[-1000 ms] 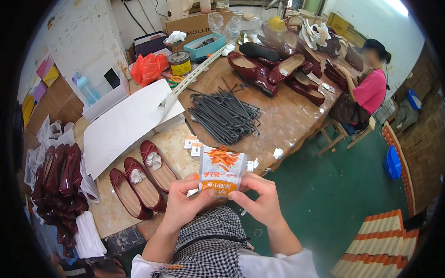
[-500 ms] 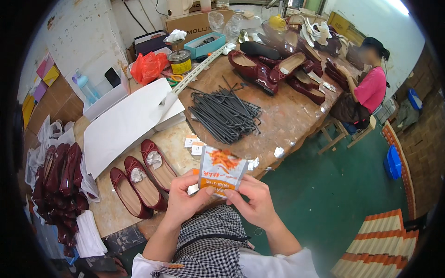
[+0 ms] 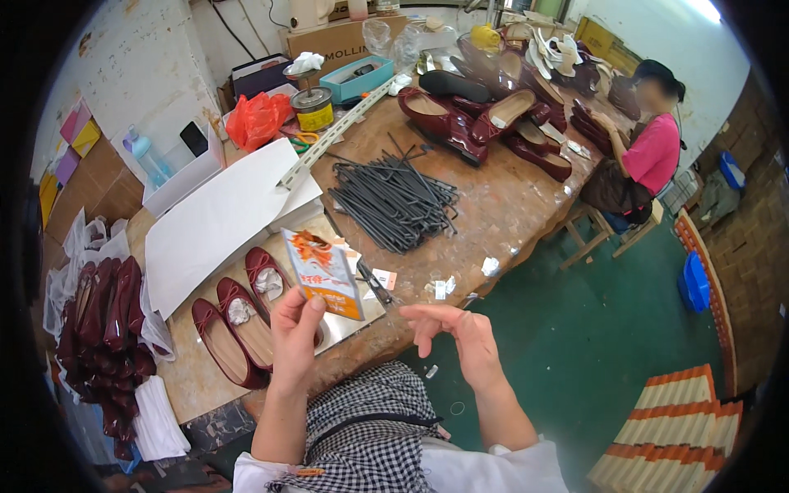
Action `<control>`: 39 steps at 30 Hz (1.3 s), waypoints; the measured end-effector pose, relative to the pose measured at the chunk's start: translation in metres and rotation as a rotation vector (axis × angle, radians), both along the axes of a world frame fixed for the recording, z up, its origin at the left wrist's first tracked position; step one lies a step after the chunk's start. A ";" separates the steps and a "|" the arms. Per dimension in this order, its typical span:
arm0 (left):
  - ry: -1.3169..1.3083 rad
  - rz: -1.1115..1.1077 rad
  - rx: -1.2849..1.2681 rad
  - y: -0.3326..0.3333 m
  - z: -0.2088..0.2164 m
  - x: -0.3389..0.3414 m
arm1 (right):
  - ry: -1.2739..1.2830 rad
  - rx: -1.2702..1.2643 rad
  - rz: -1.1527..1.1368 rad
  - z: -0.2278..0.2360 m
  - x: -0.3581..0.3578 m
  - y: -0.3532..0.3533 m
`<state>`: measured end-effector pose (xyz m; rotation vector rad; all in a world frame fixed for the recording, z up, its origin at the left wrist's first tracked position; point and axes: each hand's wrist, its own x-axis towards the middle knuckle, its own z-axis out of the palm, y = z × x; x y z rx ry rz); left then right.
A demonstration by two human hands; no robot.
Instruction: The person inserts a metal shoe tree into a maroon flat shoe to maintain its shape. They then stuff a white tissue into the shoe's opening. The person picks up a small packet, opens it, and appears to inspect the contents before placing the packet down. Finally, they handle another pair of maroon shoes, inserting a shoe tree into one of them.
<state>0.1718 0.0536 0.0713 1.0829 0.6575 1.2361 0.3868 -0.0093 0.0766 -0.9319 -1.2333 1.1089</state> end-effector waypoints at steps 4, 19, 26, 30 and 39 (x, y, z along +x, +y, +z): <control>-0.065 0.041 0.004 0.001 -0.004 0.003 | 0.011 -0.010 -0.017 -0.001 0.001 0.001; -0.661 -0.606 -0.229 0.015 0.004 -0.004 | -2.063 -0.158 -0.580 -0.184 0.073 0.036; -0.477 -0.507 -0.202 0.016 0.003 -0.001 | -2.145 -0.242 -0.451 -0.185 0.035 0.013; -0.225 -0.239 -0.160 0.010 0.001 0.008 | -2.129 -0.233 -0.453 -0.185 0.022 0.007; 0.077 -0.037 -0.042 0.005 -0.009 -0.002 | -1.454 -0.172 -0.067 -0.120 0.004 -0.015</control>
